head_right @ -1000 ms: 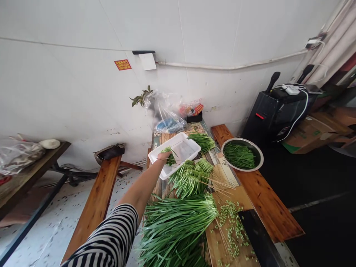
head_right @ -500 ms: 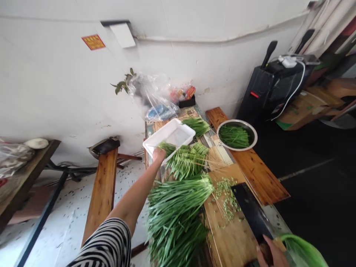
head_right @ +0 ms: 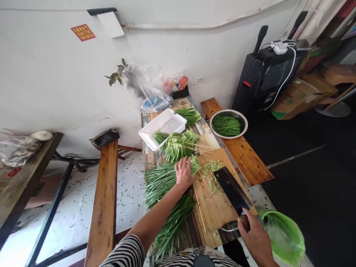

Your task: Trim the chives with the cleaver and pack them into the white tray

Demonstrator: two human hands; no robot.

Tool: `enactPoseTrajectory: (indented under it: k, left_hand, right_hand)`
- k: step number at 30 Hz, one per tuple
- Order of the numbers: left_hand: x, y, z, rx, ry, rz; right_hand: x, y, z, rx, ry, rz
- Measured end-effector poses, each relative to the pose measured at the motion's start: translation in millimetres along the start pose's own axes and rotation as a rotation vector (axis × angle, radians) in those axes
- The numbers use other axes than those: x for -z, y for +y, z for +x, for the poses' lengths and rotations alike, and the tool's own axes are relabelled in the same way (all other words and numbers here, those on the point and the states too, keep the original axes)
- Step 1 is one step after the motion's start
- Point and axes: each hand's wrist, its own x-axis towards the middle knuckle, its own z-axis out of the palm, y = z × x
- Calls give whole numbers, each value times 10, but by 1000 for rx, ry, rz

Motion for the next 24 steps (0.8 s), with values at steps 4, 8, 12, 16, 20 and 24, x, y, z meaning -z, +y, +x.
enactPoseTrajectory:
  k: [4, 8, 12, 16, 20, 24]
  left_hand:
    - [97, 316, -94, 108, 7, -80]
    - [255, 613, -225, 126, 92, -165]
    - [462, 792, -369, 196, 261, -224]
    - [812, 846, -706, 224, 476, -318]
    - [1486, 948, -1178, 56, 778, -337]
    - [2138, 1103, -1720, 3, 884, -227]
  right_hand:
    - [266, 413, -167, 25, -20, -7]
    - [608, 787, -286, 53, -51, 22]
    - [937, 1085, -372, 52, -67, 54]
    - [1269, 1233, -391, 128, -224, 139]
    - [1531, 1201, -384, 317, -598, 98]
    - [1540, 1237, -389, 461, -752, -36]
